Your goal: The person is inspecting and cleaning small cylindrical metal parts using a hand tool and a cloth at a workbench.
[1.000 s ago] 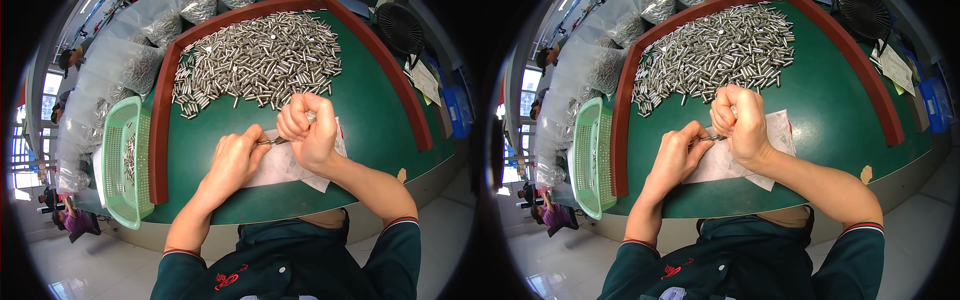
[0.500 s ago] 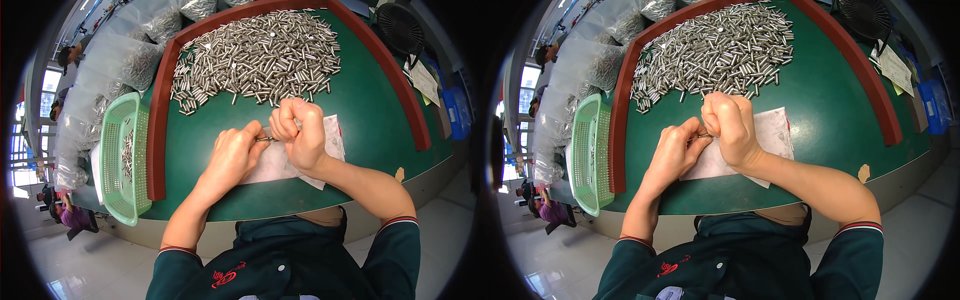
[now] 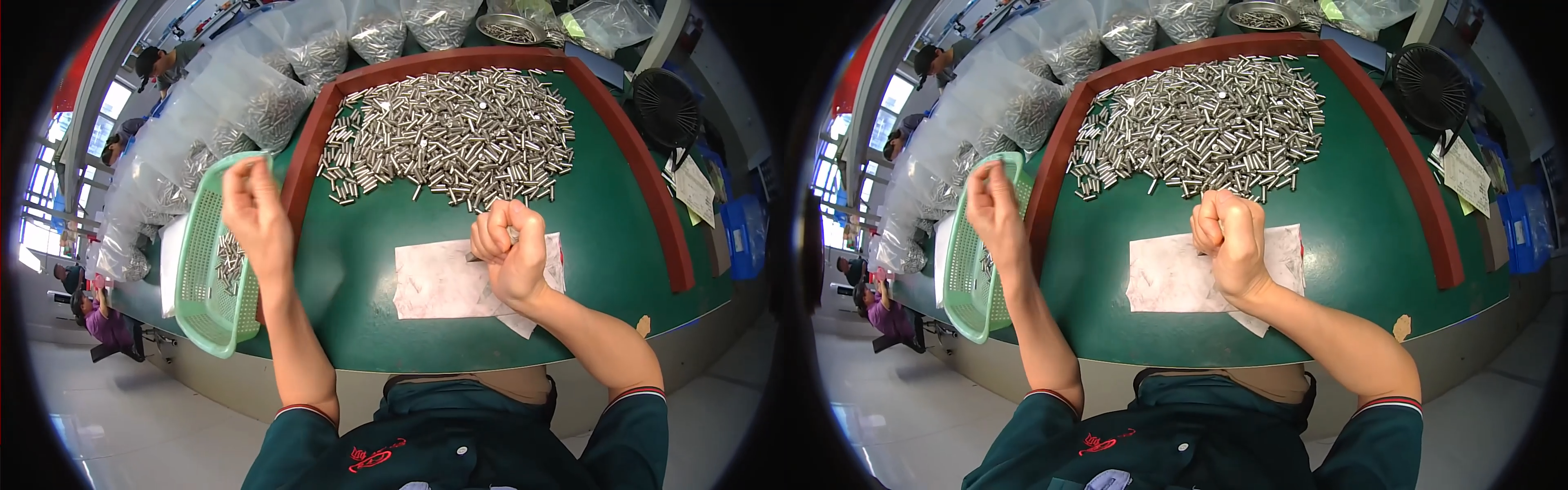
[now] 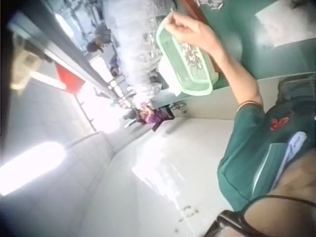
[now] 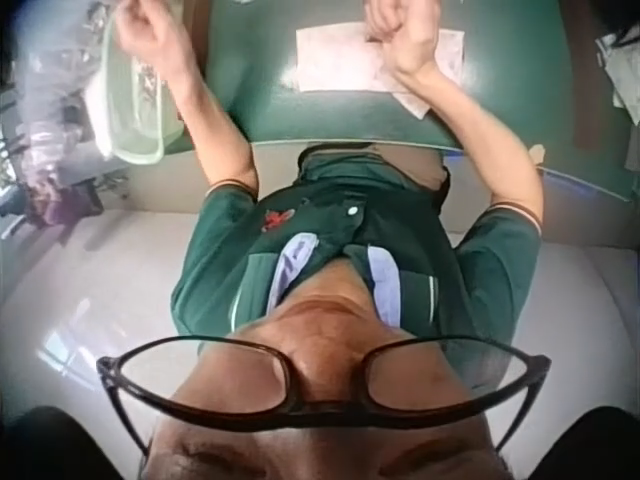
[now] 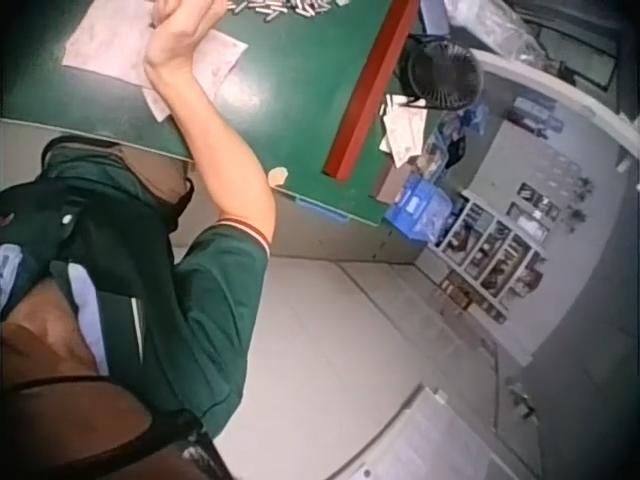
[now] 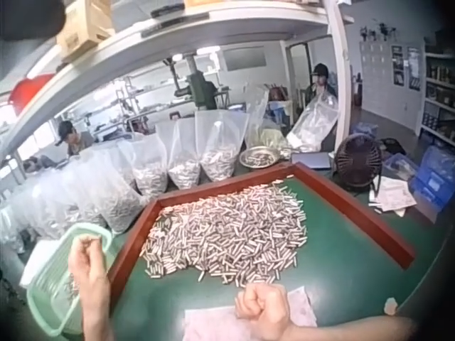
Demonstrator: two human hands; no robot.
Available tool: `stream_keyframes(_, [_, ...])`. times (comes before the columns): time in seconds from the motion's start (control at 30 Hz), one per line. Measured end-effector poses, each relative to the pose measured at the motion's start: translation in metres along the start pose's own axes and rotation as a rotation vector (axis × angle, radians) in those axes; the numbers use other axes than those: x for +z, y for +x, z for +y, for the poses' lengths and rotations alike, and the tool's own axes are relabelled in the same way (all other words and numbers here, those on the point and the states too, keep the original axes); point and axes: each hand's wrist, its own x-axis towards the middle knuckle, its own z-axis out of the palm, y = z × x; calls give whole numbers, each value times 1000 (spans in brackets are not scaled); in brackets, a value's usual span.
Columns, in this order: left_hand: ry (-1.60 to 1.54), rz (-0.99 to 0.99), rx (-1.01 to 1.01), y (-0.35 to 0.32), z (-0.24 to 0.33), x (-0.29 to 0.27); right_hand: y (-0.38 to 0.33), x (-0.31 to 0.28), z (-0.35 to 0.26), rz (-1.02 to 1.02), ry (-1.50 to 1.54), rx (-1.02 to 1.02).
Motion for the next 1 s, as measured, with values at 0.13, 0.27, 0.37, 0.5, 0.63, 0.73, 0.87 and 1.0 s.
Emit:
stream_keyframes(0.13, [683, 120, 42, 22, -31, -53, 2, 2, 0, 0, -5, 8])
stream_keyframes(0.27, [1043, 31, 161, 13, -42, -52, 3, 1, 0, 0, -7, 4])
stream_keyframes(0.37, [759, -97, 275, 6, -32, -24, 3, -1, 1, 6, -11, 3])
stream_keyframes(0.5, [381, -327, 273, -23, -14, 27, 2, -1, 2, -2, 4, 2])
stream_keyframes(0.63, [267, -548, 284, -52, -18, 60, 2, 1, 0, 6, 3, 12])
stream_keyframes(0.73, [223, -565, 385, -57, -18, 65, 2, 2, 0, 22, 3, 15])
stream_keyframes(0.87, [302, -544, 404, -58, -13, 66, 2, -2, 2, 2, -3, -3])
stream_keyframes(1.0, [311, -533, 308, -61, -17, 72, 2, -1, 2, 4, 0, 0])
